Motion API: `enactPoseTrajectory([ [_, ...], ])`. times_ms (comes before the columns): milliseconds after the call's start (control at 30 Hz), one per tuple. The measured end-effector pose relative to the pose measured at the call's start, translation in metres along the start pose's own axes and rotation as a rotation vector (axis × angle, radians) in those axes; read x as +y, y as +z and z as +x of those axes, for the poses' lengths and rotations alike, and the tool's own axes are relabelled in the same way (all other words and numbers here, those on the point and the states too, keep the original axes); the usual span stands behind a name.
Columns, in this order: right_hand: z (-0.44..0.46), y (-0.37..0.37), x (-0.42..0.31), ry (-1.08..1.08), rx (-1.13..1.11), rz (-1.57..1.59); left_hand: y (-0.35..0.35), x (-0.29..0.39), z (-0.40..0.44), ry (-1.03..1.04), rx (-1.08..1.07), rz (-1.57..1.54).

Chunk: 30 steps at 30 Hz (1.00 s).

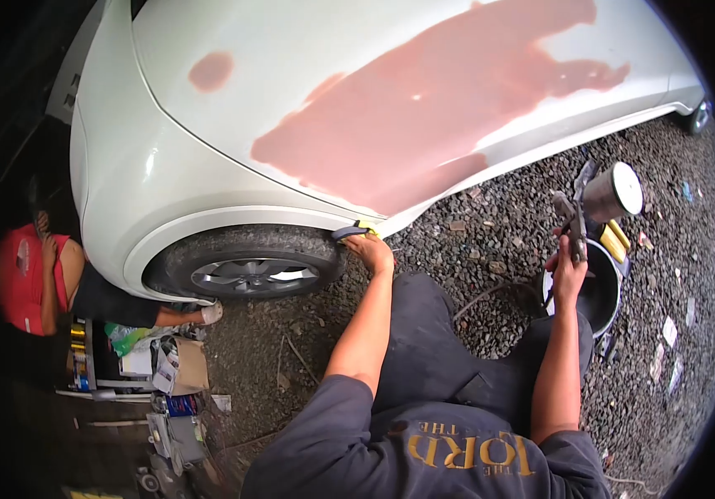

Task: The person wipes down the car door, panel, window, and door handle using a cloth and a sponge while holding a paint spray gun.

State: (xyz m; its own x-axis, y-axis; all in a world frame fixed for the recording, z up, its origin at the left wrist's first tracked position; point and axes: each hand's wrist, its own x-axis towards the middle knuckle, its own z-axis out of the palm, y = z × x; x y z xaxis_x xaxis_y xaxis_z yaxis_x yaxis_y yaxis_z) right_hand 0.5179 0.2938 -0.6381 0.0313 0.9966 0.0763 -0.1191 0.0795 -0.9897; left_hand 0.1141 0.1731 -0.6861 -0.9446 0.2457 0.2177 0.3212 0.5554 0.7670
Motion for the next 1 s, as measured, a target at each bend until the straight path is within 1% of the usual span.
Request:
enactPoseTrajectory([
  [67, -0.001, 0.003, -0.005, 0.019, 0.024, -0.013, 0.025, -0.036, 0.003, -0.036, -0.152, -0.070],
  [133, -0.002, 0.001, -0.009, 0.051, 0.003, -0.026, 0.030, -0.043, -0.011, -0.065, -0.185, 0.029],
  [167, -0.002, 0.002, -0.011, 0.053, 0.004, -0.028, 0.037, -0.058, -0.003, -0.138, -0.246, -0.082],
  [233, -0.003, 0.001, -0.012, 0.057, -0.001, -0.038, 0.029, -0.052, -0.005, -0.265, -0.307, -0.321],
  [300, -0.001, 0.001, -0.008, 0.074, -0.004, -0.039, 0.013, -0.039, -0.011, -0.360, -0.308, -0.580],
  [333, -0.001, 0.001, -0.009, 0.081, -0.006, -0.039, 0.004, -0.032, -0.009, -0.302, -0.288, -0.617],
  [367, -0.001, 0.000, -0.010, 0.086, -0.008, -0.053, -0.008, -0.028, -0.011, -0.326, -0.343, -0.640],
  [400, 0.000, 0.001, -0.013, 0.069, -0.002, -0.039, -0.036, 0.000, -0.017, -0.347, -0.396, -0.665],
  [433, -0.001, 0.003, -0.015, 0.052, 0.005, -0.024, -0.039, -0.009, -0.008, -0.292, -0.411, -0.749],
  [467, -0.004, 0.004, -0.016, 0.044, 0.009, -0.009, -0.041, -0.018, -0.001, -0.337, -0.345, -0.886],
  [533, -0.004, 0.004, -0.014, 0.057, 0.005, 0.009, -0.074, 0.003, 0.000, -0.232, -0.268, -0.784],
  [567, -0.004, 0.003, -0.010, 0.057, -0.003, 0.003, -0.090, 0.010, 0.001, -0.114, -0.312, -0.749],
  [600, -0.002, 0.002, -0.007, 0.054, -0.010, -0.003, -0.099, 0.006, 0.010, -0.056, -0.302, -0.650],
  [667, -0.003, 0.004, -0.007, 0.038, -0.011, 0.005, -0.125, 0.022, 0.015, -0.047, -0.235, -0.580],
  [733, -0.003, 0.004, -0.009, 0.027, -0.006, 0.007, -0.136, 0.015, 0.033, 0.074, -0.078, -0.509],
  [767, -0.003, 0.005, -0.009, 0.026, -0.002, 0.006, -0.144, 0.012, 0.042, 0.187, -0.049, -0.474],
  [800, -0.003, 0.006, -0.010, 0.024, 0.002, 0.007, -0.163, 0.043, 0.032, 0.265, 0.031, -0.357],
  [867, -0.007, 0.006, -0.017, 0.046, -0.014, 0.001, -0.179, 0.069, 0.038, 0.335, 0.195, -0.274],
  [933, -0.005, 0.007, -0.018, 0.051, -0.028, -0.020, -0.187, 0.087, 0.048, 0.358, 0.293, -0.306],
  [967, -0.006, 0.008, -0.018, 0.039, -0.023, -0.013, -0.194, 0.097, 0.048, 0.389, 0.285, -0.205],
  [1000, -0.006, 0.009, -0.019, 0.038, -0.024, -0.009, -0.197, 0.112, 0.045, 0.422, 0.267, -0.197],
])
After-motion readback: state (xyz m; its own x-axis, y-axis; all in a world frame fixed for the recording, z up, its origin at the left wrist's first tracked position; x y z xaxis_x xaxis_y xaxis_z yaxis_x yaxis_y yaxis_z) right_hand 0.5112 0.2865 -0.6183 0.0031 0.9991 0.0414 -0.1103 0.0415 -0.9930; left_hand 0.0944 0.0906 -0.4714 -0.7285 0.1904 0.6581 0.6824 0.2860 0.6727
